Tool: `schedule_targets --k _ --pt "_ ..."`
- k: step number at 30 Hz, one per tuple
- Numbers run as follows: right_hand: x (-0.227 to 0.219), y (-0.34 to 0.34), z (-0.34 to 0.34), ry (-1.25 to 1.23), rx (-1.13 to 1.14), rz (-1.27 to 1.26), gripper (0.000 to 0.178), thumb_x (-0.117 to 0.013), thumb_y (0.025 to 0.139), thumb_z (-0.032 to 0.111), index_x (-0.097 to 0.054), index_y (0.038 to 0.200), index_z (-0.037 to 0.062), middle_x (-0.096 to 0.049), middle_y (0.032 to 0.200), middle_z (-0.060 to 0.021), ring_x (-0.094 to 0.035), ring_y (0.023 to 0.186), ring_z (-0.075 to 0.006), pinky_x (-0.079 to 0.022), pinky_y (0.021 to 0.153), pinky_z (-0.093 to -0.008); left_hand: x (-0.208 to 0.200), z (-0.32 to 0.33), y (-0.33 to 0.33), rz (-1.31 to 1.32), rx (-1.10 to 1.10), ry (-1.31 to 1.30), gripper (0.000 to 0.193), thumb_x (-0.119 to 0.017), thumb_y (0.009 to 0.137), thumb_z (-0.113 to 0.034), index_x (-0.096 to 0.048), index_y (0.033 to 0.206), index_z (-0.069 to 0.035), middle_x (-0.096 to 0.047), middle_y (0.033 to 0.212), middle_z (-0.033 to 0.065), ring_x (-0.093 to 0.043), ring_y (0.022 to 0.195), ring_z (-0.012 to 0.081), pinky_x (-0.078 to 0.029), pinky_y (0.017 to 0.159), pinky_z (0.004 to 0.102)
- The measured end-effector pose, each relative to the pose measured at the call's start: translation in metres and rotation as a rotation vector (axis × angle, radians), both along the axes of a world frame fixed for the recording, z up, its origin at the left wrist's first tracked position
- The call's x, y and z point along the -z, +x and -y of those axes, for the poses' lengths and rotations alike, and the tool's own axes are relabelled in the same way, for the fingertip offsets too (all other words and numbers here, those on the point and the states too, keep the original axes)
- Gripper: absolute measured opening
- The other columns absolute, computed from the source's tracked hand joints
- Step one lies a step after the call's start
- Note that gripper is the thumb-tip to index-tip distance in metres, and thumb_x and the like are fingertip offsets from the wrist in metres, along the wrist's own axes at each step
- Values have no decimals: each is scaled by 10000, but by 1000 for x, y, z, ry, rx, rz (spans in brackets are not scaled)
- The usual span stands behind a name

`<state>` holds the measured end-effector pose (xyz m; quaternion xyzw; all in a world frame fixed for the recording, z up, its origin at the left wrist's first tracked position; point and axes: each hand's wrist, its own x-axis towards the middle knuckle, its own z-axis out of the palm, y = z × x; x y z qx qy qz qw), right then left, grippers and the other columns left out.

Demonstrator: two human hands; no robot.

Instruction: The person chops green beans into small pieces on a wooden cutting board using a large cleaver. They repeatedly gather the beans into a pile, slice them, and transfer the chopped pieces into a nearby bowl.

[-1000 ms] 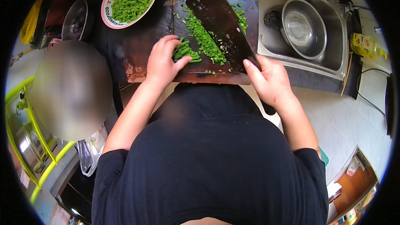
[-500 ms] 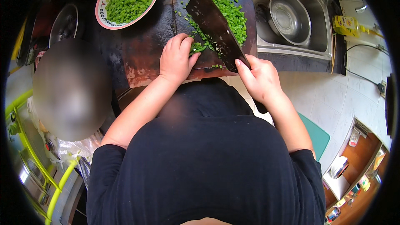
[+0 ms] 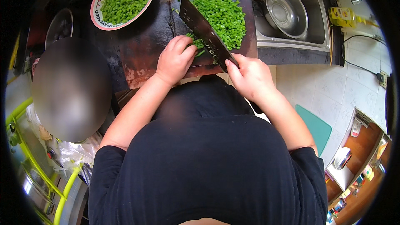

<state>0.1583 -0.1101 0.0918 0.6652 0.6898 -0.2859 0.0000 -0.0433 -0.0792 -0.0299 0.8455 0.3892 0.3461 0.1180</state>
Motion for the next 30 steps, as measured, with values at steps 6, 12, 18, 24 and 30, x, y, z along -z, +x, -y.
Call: schedule_targets --k 6,12,18,24,30 --pt "7 -17 -7 -7 -58 70 289 -468 899 315 -641 957 91 -656 779 -173 -632 760 -369 -504 699 -464 5 0 0 -17 5 -2 219 -672 686 -44 -594 891 -42 -567 970 107 -566 951 308 -486 804 373" --pt "13 2 -6 48 -19 6 290 -464 907 327 -634 997 111 -655 778 -174 -630 755 -373 -503 693 -461 5 3 0 6 -27 11 291 -677 711 -61 -598 990 -53 -565 1017 109 -566 952 310 -486 808 368" --pt "-6 -1 -4 63 -42 -27 276 -472 903 317 -634 1012 121 -648 749 -176 -629 737 -372 -502 674 -465 0 5 0 9 -136 15 389 -687 739 -107 -561 1097 -24 -557 1070 133 -548 998 317 -460 865 377" --pt "-2 -3 -9 68 -81 43 267 -482 895 312 -639 986 116 -649 733 -168 -634 709 -361 -509 651 -457 -3 3 -3 -48 -165 -39 373 -674 757 -124 -551 1089 -5 -558 1094 142 -539 1016 322 -445 896 383" --pt "4 -4 -2 169 -216 68 245 -506 883 289 -647 996 123 -653 717 -145 -645 694 -330 -516 637 -435 -2 8 -5 14 -168 -108 340 -684 746 -118 -553 1041 -9 -558 1098 153 -554 994 328 -463 863 383"
